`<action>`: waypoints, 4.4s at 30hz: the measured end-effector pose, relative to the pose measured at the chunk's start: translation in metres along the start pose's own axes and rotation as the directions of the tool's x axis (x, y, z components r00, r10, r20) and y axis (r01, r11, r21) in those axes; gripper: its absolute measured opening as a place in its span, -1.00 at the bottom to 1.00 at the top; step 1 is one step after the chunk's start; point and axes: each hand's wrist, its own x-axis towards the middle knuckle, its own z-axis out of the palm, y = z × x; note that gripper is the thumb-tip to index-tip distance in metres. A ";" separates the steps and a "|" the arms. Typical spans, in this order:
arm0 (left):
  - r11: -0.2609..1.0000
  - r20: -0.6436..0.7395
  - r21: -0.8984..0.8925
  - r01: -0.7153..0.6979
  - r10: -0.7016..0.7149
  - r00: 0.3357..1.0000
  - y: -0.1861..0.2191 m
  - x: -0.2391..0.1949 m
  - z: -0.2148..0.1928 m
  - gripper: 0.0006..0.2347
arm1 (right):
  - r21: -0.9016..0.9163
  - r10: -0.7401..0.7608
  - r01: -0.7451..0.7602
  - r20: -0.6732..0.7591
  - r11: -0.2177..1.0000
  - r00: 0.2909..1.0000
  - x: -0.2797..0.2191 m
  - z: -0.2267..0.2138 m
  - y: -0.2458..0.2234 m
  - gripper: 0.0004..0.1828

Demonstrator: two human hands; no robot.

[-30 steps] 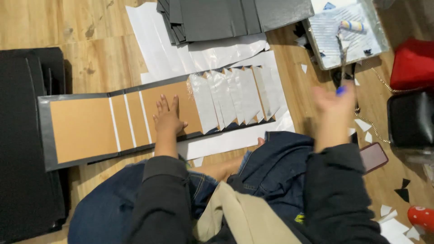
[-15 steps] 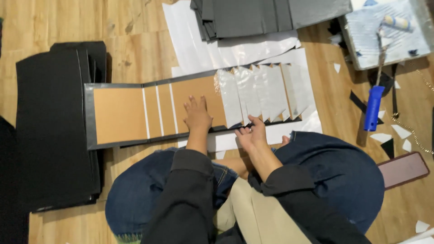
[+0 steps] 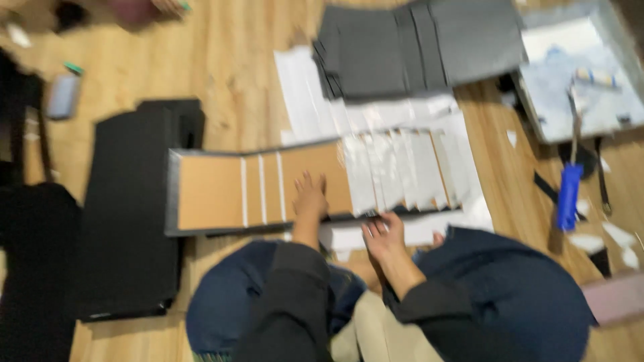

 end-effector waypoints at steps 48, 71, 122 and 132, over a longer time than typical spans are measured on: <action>-0.335 -0.531 -0.547 -0.767 -0.569 0.627 0.072 -0.014 -0.234 -0.39 | 0.114 -0.770 0.810 0.410 0.575 0.489 -0.065 0.245 -0.093 -0.22; 0.843 -0.276 -0.537 0.029 -0.208 0.938 -0.146 0.091 -0.188 -0.48 | -0.648 -0.148 0.578 0.719 -0.496 0.679 0.086 0.198 -0.072 -0.15; 0.859 -0.627 -0.103 0.502 -0.447 0.637 -0.234 -0.125 -0.097 -0.58 | -0.520 -0.066 0.133 0.348 -0.844 0.935 -0.039 0.080 -0.012 -0.24; 0.893 -0.770 0.006 0.449 -0.283 0.572 -0.270 -0.110 -0.080 -0.63 | -0.455 0.008 0.291 0.528 -0.841 0.849 0.016 0.058 -0.026 -0.18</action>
